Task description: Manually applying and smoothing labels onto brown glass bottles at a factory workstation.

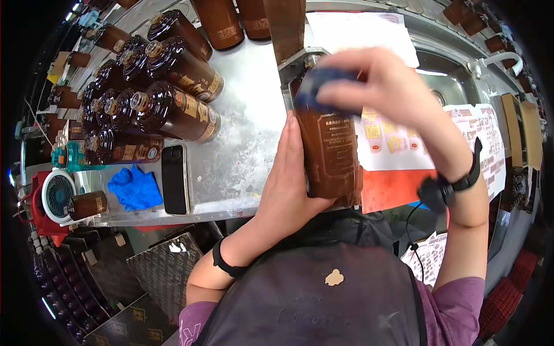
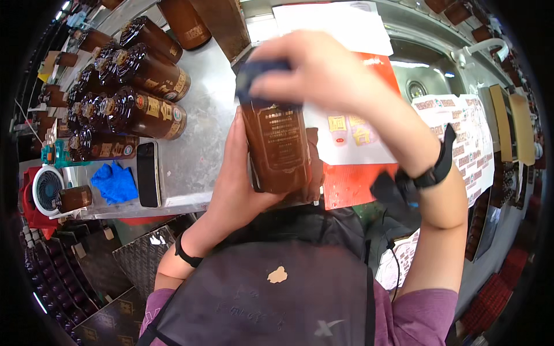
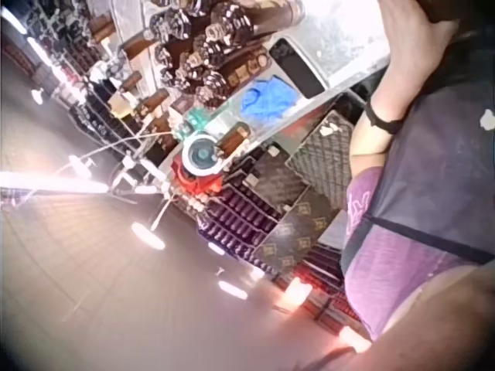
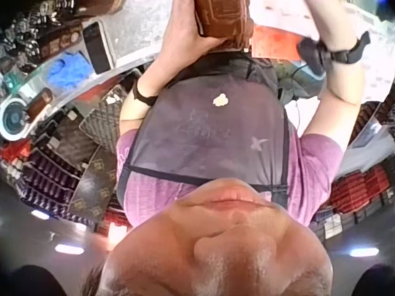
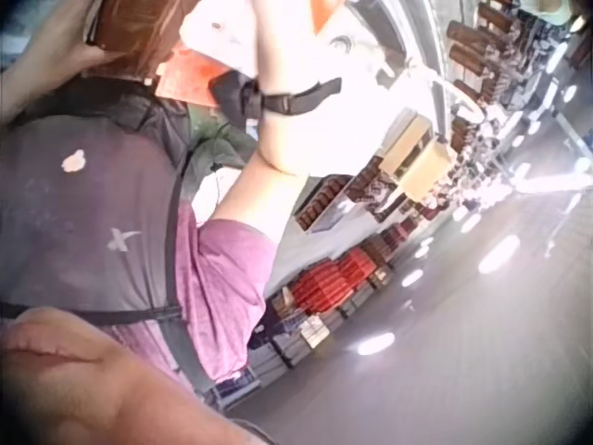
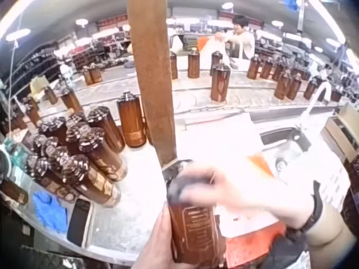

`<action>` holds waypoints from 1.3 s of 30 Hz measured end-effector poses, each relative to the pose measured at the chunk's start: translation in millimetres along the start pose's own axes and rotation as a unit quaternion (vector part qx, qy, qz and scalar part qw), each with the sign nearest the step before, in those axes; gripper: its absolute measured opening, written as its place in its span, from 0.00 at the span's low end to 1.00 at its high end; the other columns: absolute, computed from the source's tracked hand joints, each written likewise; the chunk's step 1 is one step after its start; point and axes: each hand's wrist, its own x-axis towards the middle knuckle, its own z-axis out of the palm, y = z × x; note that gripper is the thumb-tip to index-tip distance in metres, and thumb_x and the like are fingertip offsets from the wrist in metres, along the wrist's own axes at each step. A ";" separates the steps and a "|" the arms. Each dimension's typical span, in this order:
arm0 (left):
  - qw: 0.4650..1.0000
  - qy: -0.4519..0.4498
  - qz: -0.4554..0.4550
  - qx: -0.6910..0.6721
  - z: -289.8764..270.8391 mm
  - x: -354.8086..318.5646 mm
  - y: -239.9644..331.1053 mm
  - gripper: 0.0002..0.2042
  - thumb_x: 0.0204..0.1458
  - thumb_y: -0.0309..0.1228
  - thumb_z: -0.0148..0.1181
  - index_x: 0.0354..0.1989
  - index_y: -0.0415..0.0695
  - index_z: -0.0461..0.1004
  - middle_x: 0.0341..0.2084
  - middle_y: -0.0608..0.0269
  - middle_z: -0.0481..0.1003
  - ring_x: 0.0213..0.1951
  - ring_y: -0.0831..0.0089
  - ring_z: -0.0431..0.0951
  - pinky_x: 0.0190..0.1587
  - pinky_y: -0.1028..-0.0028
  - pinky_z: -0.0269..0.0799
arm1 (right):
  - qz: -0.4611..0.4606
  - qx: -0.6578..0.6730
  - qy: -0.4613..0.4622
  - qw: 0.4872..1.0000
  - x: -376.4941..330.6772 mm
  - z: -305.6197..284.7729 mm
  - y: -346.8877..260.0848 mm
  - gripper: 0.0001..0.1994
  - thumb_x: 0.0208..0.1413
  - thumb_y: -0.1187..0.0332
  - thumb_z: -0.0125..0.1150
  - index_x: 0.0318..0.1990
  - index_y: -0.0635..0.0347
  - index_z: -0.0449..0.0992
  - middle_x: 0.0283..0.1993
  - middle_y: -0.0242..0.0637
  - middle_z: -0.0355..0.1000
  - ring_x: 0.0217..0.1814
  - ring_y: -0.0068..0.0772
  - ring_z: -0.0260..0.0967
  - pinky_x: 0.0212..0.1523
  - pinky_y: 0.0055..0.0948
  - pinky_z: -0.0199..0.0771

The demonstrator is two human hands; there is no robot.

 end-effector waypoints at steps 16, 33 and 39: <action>0.999 0.039 0.003 -0.003 8.3 -2.5 -6.9 0.59 0.37 0.35 0.78 0.72 0.30 0.39 0.69 0.33 0.49 0.70 0.40 0.52 0.70 0.57 0.54 | -0.259 -0.162 0.045 0.951 -129.6 58.0 -17.3 0.14 0.40 0.67 0.64 0.38 0.48 0.84 0.38 0.23 0.74 0.42 0.31 0.66 0.43 0.34 0.65; 0.999 0.008 -0.030 -0.035 9.5 -3.9 -27.7 0.64 0.28 0.33 0.80 0.73 0.33 0.38 0.69 0.39 0.51 0.71 0.47 0.52 0.71 0.58 0.51 | 0.046 0.040 0.231 0.971 -93.6 17.7 38.3 0.09 0.55 0.70 0.65 0.42 0.63 0.82 0.35 0.34 0.79 0.41 0.25 0.76 0.43 0.27 0.73; 0.999 0.006 -0.022 -0.028 7.6 -2.6 -25.2 0.64 0.29 0.31 0.80 0.74 0.35 0.37 0.69 0.39 0.50 0.71 0.46 0.51 0.71 0.57 0.51 | 0.054 0.179 0.135 0.973 -83.1 14.9 25.1 0.09 0.52 0.73 0.68 0.42 0.59 0.83 0.34 0.38 0.78 0.37 0.31 0.76 0.42 0.29 0.76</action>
